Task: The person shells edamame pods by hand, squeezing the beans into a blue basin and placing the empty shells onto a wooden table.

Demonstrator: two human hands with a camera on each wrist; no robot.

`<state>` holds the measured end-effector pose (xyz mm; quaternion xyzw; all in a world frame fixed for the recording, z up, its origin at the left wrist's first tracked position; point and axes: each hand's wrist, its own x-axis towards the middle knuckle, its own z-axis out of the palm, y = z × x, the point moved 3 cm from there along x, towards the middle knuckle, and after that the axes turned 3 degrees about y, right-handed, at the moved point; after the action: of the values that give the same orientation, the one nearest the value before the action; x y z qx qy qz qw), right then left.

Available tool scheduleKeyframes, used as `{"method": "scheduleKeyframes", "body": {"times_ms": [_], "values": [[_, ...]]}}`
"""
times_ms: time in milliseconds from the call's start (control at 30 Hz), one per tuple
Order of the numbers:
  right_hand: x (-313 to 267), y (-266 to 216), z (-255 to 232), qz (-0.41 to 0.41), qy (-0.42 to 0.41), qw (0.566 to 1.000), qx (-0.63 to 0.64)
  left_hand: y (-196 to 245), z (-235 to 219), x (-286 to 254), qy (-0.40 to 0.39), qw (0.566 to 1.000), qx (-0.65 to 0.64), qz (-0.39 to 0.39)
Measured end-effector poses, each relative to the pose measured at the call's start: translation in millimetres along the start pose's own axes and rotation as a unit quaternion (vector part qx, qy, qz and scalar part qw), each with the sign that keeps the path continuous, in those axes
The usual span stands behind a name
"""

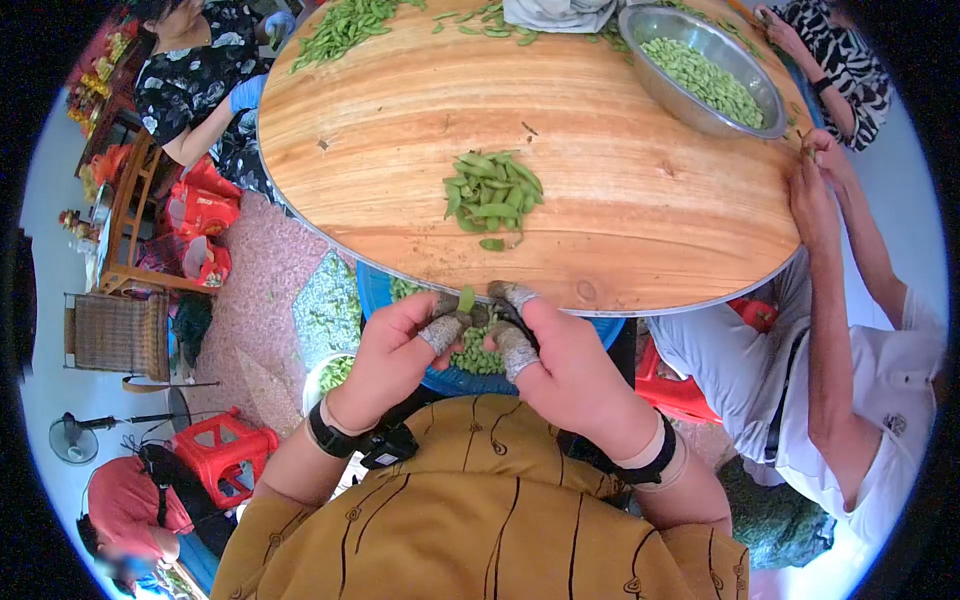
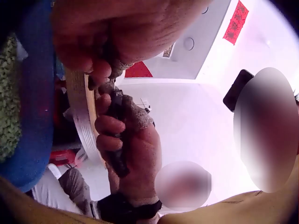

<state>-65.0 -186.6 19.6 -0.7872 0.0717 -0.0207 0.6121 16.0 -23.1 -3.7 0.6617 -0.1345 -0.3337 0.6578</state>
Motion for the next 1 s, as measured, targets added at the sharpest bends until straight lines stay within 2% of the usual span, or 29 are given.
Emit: {"method": "scheduleKeyframes", "body": {"times_ms": [67,167,300,367,400,433,467,500,567,600,633,667,700,733,800,833,867,900,933,967,1000], "values": [[1,-2,2,0.024,-0.049,0.998,0.024,0,1,-2,-0.008,0.995,0.084,0.056],[3,-4,0,0.033,-0.079,0.996,0.001,-3,0,-2,-0.021,0.992,0.103,0.074],[1,1,1,0.015,-0.063,0.997,0.036,3,4,-3,-0.031,0.993,0.097,0.067],[2,1,1,0.039,-0.079,0.993,0.077,7,4,-4,-0.015,0.977,0.178,0.120],[2,1,1,0.040,-0.078,0.993,0.078,6,4,-3,-0.017,0.977,0.178,0.119],[3,3,1,0.064,-0.083,0.991,0.085,10,5,-3,0.011,0.934,0.286,0.215],[4,4,1,0.088,-0.089,0.988,0.091,14,6,-5,0.038,0.869,0.387,0.305],[6,6,2,0.088,-0.088,0.988,0.092,12,5,-5,0.037,0.869,0.387,0.305],[7,14,4,0.158,-0.101,0.975,0.117,10,5,-8,0.025,0.836,0.438,0.330],[7,13,3,0.158,-0.101,0.975,0.118,12,4,-8,0.024,0.836,0.438,0.329],[5,11,5,0.192,-0.112,0.946,0.235,5,-3,-4,-0.031,0.980,0.149,0.129],[4,9,7,0.223,-0.123,0.902,0.347,-4,-3,-4,-0.079,0.979,-0.162,-0.091],[4,6,6,0.224,-0.125,0.902,0.347,-8,-4,-4,-0.157,0.932,-0.311,-0.096],[3,1,7,0.221,-0.132,0.893,0.369,-7,-5,-5,-0.154,0.932,-0.312,-0.097],[3,0,9,0.217,-0.138,0.883,0.392,-7,-4,-3,-0.138,0.926,-0.319,-0.145],[4,3,9,0.208,-0.126,0.905,0.349,-5,-4,-3,-0.138,0.926,-0.319,-0.145],[5,6,9,0.199,-0.112,0.924,0.306,-3,-5,-1,-0.105,0.975,-0.167,-0.107],[4,8,10,0.200,-0.110,0.924,0.307,-1,-6,-1,-0.070,0.995,-0.010,-0.067],[4,11,11,0.201,-0.113,0.940,0.252,0,-4,-3,-0.072,0.995,-0.009,-0.069],[4,12,12,0.200,-0.116,0.953,0.196,5,-3,-5,-0.043,0.987,0.148,0.036],[3,11,14,0.200,-0.116,0.953,0.196,11,-2,-7,-0.012,0.944,0.300,0.140]]}}
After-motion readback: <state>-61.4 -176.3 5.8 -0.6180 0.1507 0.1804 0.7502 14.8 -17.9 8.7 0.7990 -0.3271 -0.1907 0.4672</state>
